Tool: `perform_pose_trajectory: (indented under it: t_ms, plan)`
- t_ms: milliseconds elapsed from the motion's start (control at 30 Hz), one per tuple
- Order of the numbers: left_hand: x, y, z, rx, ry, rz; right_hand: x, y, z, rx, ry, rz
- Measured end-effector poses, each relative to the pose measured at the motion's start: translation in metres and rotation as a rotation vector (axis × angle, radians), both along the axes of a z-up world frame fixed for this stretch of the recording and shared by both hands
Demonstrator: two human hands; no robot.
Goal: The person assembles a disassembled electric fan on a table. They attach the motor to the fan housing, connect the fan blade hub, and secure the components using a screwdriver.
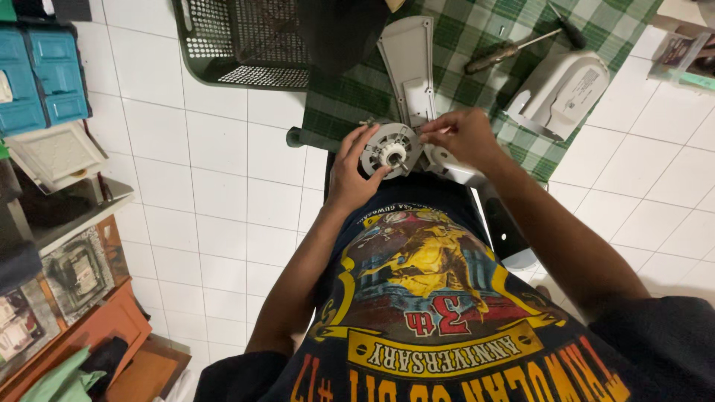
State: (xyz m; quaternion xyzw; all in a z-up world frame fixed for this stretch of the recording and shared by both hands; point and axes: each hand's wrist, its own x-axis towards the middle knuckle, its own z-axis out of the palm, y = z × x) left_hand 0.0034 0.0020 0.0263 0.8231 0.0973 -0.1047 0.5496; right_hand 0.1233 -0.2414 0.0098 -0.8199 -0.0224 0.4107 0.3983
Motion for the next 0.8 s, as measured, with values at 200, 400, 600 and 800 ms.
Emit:
perform_pose_trajectory:
  t_ms: [200,400,600,800]
  plan:
    - [-0.004,0.0,-0.002,0.001,-0.052,0.02,0.005,-0.022,-0.047,0.107,-0.225,-0.071]
    - [-0.004,-0.001,-0.003,-0.016,-0.025,0.009,0.088,-0.073,-0.094,-0.045,-0.508,-0.207]
    - [-0.001,-0.002,0.001,-0.024,-0.003,0.01,0.159,-0.109,-0.15,-0.133,-0.64,-0.403]
    - [0.006,-0.005,0.0,0.001,0.093,-0.024,0.196,-0.12,-0.172,-0.022,-0.957,-0.443]
